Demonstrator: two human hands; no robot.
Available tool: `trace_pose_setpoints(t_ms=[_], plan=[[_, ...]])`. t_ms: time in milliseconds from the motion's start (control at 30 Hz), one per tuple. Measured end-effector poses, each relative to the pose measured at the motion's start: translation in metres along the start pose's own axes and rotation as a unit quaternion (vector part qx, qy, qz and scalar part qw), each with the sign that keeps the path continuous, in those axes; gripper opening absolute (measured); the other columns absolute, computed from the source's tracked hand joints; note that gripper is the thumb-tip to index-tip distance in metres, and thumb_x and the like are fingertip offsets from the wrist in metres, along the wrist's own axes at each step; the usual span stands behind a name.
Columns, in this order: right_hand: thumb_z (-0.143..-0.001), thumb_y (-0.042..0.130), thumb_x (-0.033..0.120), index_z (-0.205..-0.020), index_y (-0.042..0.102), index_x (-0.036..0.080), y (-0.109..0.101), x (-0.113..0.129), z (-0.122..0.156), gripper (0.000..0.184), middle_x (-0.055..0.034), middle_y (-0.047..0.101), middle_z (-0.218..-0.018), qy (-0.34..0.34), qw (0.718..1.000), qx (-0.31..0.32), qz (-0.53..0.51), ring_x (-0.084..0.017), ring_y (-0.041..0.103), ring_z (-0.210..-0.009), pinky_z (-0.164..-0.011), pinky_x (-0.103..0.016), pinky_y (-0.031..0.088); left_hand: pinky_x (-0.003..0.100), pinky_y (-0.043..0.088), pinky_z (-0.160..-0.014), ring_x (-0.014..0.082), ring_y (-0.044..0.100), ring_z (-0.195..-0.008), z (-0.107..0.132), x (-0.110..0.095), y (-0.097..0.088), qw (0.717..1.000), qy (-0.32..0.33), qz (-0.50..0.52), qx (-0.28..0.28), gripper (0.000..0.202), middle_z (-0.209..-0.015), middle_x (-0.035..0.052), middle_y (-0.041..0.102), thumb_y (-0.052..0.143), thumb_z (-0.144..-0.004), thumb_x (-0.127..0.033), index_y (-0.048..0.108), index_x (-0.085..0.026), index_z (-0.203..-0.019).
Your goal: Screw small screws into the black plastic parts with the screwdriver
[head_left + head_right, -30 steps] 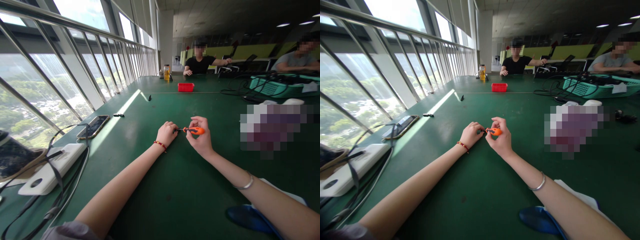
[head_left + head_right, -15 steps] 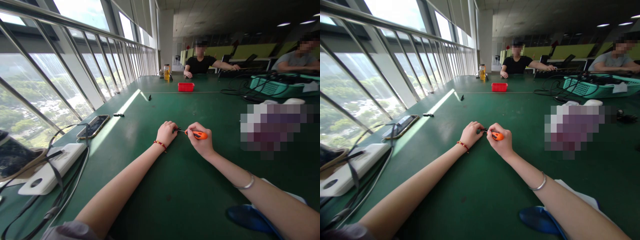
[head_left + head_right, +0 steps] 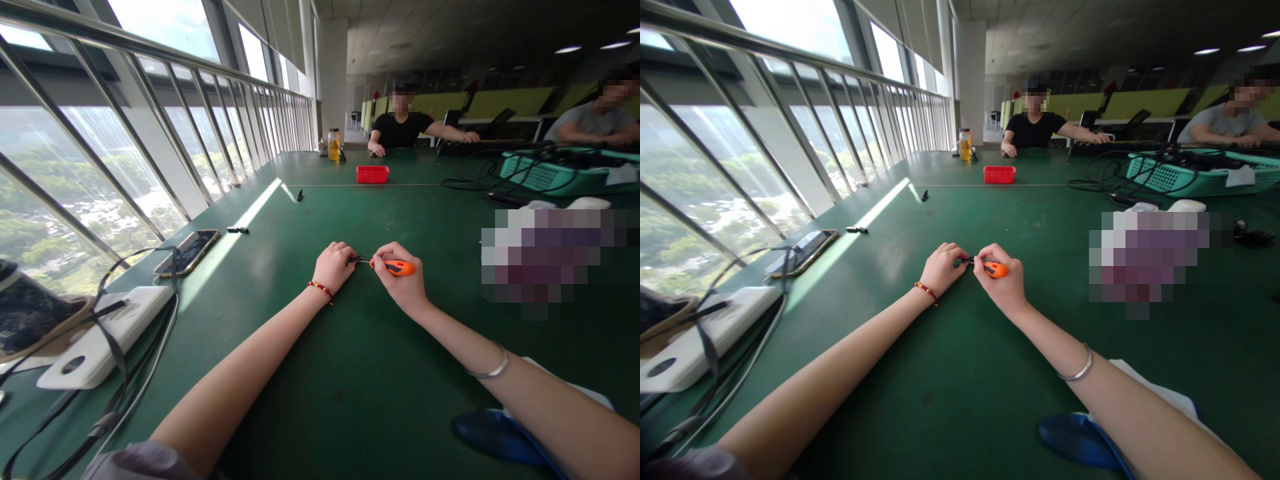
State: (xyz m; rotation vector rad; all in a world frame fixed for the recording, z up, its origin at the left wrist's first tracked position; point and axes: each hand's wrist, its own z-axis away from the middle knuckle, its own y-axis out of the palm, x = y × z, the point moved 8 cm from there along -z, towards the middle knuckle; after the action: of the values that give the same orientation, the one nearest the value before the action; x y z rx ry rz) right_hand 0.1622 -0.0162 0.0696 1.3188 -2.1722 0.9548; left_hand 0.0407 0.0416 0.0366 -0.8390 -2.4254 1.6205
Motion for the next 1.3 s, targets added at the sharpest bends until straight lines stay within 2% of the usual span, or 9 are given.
trace_pose_setpoints(t_ms=[67,267,467,567,800,933,1033,1233,1300], plan=[[-0.077,0.056,0.030,-0.083,0.049,0.023,-0.002,-0.001,-0.001,0.012,0.0065,0.049,-0.055,0.004,1.000,-0.021,-0.006,-0.011,0.048,-0.046,-0.052,-0.025,0.040,0.029,0.046,-0.079,0.0180,0.053,-0.086,0.000,0.000,0.001,1.000,0.003,-0.001,-0.001,0.014,-0.087,0.0043,0.063,0.054,-0.078,-0.015,0.066,-0.018,-0.083],[-0.071,0.060,0.028,-0.104,0.043,0.022,-0.005,-0.004,0.000,0.038,0.0045,0.049,-0.069,-0.004,0.998,-0.064,-0.007,-0.012,0.052,-0.055,-0.055,-0.026,0.044,0.028,0.046,-0.078,0.0177,0.053,-0.086,0.000,0.000,0.002,1.000,0.006,-0.003,0.004,0.013,-0.086,0.0041,0.062,0.054,-0.079,-0.016,0.066,-0.018,-0.084],[-0.078,0.055,0.034,-0.082,0.049,0.023,0.001,-0.003,0.000,0.013,0.0082,0.047,-0.048,0.027,1.000,0.003,0.003,-0.011,0.048,-0.042,-0.053,-0.025,0.039,0.028,0.046,-0.079,0.0174,0.052,-0.085,0.000,-0.001,0.002,1.000,0.012,-0.003,0.002,0.014,-0.085,0.0040,0.062,0.053,-0.079,-0.015,0.066,-0.018,-0.084],[-0.077,0.056,0.029,-0.087,0.049,0.023,0.001,-0.001,0.000,0.014,0.0089,0.045,-0.048,0.018,1.000,-0.003,-0.005,-0.011,0.046,-0.043,-0.052,-0.025,0.039,0.028,0.047,-0.078,0.0175,0.052,-0.086,0.000,-0.001,0.002,1.000,0.012,-0.004,0.003,0.015,-0.086,0.0041,0.062,0.053,-0.079,-0.015,0.066,-0.018,-0.084],[-0.071,0.060,0.027,-0.105,0.043,0.023,-0.003,-0.004,0.001,0.038,0.0050,0.049,-0.069,-0.008,0.999,-0.050,0.003,-0.012,0.050,-0.055,-0.055,-0.026,0.043,0.029,0.047,-0.077,0.0174,0.052,-0.086,0.000,0.000,0.003,1.000,0.008,-0.003,0.003,0.013,-0.085,0.0042,0.061,0.053,-0.080,-0.017,0.065,-0.018,-0.084],[-0.076,0.056,0.032,-0.093,0.048,0.023,0.004,-0.007,0.002,0.020,0.0091,0.043,-0.050,0.024,0.999,0.003,0.032,-0.011,0.044,-0.045,-0.052,-0.025,0.038,0.028,0.047,-0.077,0.0174,0.052,-0.086,0.000,0.000,0.003,1.000,0.011,-0.005,0.000,0.013,-0.085,0.0040,0.061,0.053,-0.081,-0.018,0.066,-0.018,-0.084],[-0.078,0.054,0.030,-0.087,0.049,0.023,0.005,-0.005,0.001,0.013,0.0087,0.044,-0.047,0.025,0.999,0.018,0.023,-0.011,0.043,-0.042,-0.051,-0.026,0.037,0.028,0.047,-0.077,0.0177,0.052,-0.086,0.000,0.000,0.003,1.000,0.011,-0.007,0.002,0.014,-0.085,0.0041,0.061,0.053,-0.080,-0.017,0.066,-0.018,-0.084],[-0.071,0.061,0.027,-0.106,0.042,0.022,-0.002,-0.005,0.000,0.040,0.0049,0.050,-0.071,-0.004,0.999,-0.050,-0.006,-0.011,0.051,-0.055,-0.056,-0.026,0.044,0.029,0.047,-0.078,0.0175,0.052,-0.086,0.000,-0.001,0.002,1.000,0.008,-0.005,0.009,0.013,-0.084,0.0043,0.060,0.053,-0.080,-0.017,0.066,-0.018,-0.084],[-0.070,0.062,0.029,-0.106,0.043,0.023,-0.002,-0.006,0.001,0.041,0.0057,0.048,-0.069,0.000,0.999,-0.049,0.013,-0.011,0.050,-0.055,-0.055,-0.025,0.043,0.029,0.047,-0.078,0.0176,0.052,-0.086,0.000,-0.001,0.002,1.000,0.008,-0.006,0.008,0.012,-0.085,0.0044,0.060,0.054,-0.081,-0.018,0.066,-0.018,-0.084]])
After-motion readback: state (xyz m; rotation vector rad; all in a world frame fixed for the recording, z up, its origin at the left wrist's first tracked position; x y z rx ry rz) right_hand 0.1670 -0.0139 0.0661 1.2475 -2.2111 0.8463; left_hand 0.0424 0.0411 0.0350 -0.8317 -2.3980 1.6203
